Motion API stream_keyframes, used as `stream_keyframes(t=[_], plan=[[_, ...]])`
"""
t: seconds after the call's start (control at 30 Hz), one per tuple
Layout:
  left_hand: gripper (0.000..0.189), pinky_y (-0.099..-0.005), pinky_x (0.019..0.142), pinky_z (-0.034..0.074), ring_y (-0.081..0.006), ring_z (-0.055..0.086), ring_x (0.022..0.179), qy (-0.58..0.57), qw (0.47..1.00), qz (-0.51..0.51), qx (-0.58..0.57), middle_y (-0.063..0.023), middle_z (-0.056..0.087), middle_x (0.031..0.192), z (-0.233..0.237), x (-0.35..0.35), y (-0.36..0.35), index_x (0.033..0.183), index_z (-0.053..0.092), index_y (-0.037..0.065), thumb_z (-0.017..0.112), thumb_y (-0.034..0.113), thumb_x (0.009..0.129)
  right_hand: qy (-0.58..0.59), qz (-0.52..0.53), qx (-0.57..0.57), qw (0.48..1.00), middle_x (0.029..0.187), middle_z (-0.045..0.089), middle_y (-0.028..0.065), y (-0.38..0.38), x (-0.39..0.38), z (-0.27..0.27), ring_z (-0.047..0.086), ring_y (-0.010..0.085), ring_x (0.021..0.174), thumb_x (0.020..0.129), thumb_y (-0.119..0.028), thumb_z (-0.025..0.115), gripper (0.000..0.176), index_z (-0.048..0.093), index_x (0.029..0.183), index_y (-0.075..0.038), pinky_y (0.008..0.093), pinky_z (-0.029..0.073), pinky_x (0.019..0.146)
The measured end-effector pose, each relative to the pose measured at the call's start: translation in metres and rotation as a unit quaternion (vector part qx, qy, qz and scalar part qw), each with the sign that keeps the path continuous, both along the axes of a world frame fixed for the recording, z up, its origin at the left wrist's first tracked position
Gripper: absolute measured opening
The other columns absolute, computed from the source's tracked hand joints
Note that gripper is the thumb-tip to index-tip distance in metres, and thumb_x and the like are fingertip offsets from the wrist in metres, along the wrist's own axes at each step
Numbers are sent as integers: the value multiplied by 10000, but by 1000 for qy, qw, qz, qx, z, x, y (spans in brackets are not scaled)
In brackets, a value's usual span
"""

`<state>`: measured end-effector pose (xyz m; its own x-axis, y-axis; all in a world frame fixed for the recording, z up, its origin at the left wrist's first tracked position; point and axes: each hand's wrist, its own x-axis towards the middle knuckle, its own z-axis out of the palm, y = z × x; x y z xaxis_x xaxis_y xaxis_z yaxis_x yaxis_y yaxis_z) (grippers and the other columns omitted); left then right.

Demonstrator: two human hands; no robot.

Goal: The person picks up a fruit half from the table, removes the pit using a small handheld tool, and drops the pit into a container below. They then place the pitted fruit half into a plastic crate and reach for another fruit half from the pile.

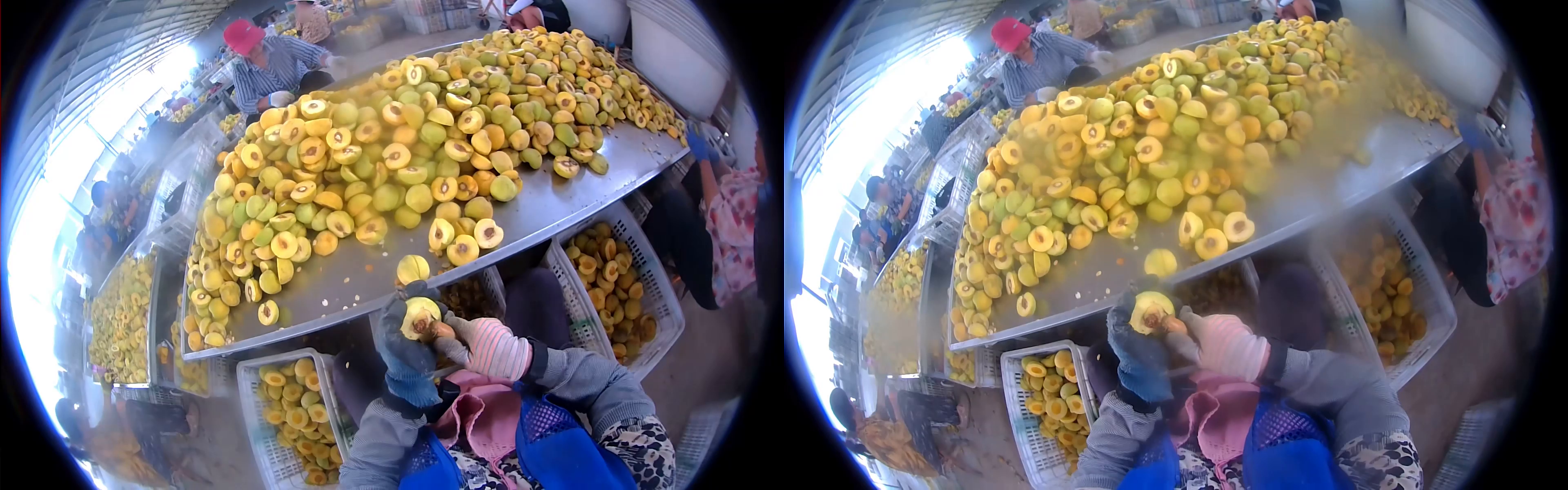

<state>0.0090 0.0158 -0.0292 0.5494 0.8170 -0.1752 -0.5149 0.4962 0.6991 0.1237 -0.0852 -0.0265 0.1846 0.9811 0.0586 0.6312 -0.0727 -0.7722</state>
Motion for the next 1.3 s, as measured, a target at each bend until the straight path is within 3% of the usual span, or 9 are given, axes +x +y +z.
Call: stream_keyframes(t=[0.13, 0.27, 0.4, 0.7, 0.87, 1.1, 1.13, 1.23, 1.3], plan=[[473, -349, 774, 542, -258, 656, 819, -27, 996, -26, 87, -171, 676, 951, 19, -2, 4, 1096, 626, -74, 481, 351, 950, 297, 32, 0, 954, 774, 655, 222, -5, -13, 2, 626, 421, 717, 974, -378, 530, 393, 633, 1031, -3, 460, 485, 643], [435, -349, 777, 540, -268, 666, 820, 119, 979, 1, 167, -197, 688, 917, 28, 0, 4, 968, 666, -98, 523, 308, 905, 74, 22, -48, 996, 771, 656, 155, -3, -4, 29, 623, 267, 705, 983, -375, 547, 403, 651, 1064, 5, 386, 483, 686], [355, -349, 797, 544, -258, 674, 858, -14, 965, -101, 242, -207, 700, 932, 13, -10, 12, 939, 677, -107, 541, 195, 810, 469, 40, -187, 862, 699, 542, -26, -11, -5, 33, 466, 83, 591, 998, -337, 535, 343, 669, 1003, -21, 272, 398, 539], [255, -353, 806, 545, -256, 677, 865, -96, 920, -261, 275, -187, 703, 939, 5, -31, 29, 962, 664, -86, 585, 101, 809, 310, 17, -234, 921, 755, 591, -12, -20, -3, 0, 531, 71, 665, 983, -340, 557, 321, 649, 958, -33, 246, 429, 575], [350, -340, 622, 549, -267, 671, 684, -259, 951, -137, 96, -180, 686, 840, -27, -35, 13, 974, 647, -76, 560, 255, 903, 476, 61, -148, 865, 758, 597, 3, -3, -18, -54, 557, 106, 597, 972, -321, 589, 247, 610, 983, -76, 254, 424, 512], [429, -358, 694, 561, -260, 672, 810, 41, 942, 327, 59, -146, 685, 961, -33, -173, 62, 1128, 626, -29, 546, 338, 919, 342, 104, -225, 907, 601, 554, -21, 22, -32, -13, 489, 55, 491, 924, -510, 621, 484, 651, 1056, -45, 233, 311, 419], [448, -369, 759, 538, -278, 660, 868, 246, 886, 366, 140, -152, 680, 985, -52, -217, 72, 1140, 629, -20, 613, 345, 881, 368, 84, -204, 903, 595, 563, 10, 26, -24, -28, 478, 59, 462, 932, -467, 620, 478, 647, 1113, -25, 233, 312, 411], [534, -424, 909, 475, -361, 611, 1028, 636, 563, 471, 239, -185, 651, 1080, -93, -297, 53, 1145, 645, 2, 768, 363, 771, -319, 262, -102, 905, 641, 620, 27, 38, 50, -170, 554, 117, 505, 918, -355, 630, 427, 630, 1169, -9, 283, 402, 448], [522, -418, 913, 476, -345, 605, 1052, 648, 577, 463, 180, -163, 649, 1093, -104, -321, 41, 1119, 657, 15, 762, 392, 775, -68, 134, -151, 977, 832, 703, 150, 39, 57, -178, 681, 290, 768, 859, -251, 632, 424, 610, 1206, -8, 367, 521, 680]])
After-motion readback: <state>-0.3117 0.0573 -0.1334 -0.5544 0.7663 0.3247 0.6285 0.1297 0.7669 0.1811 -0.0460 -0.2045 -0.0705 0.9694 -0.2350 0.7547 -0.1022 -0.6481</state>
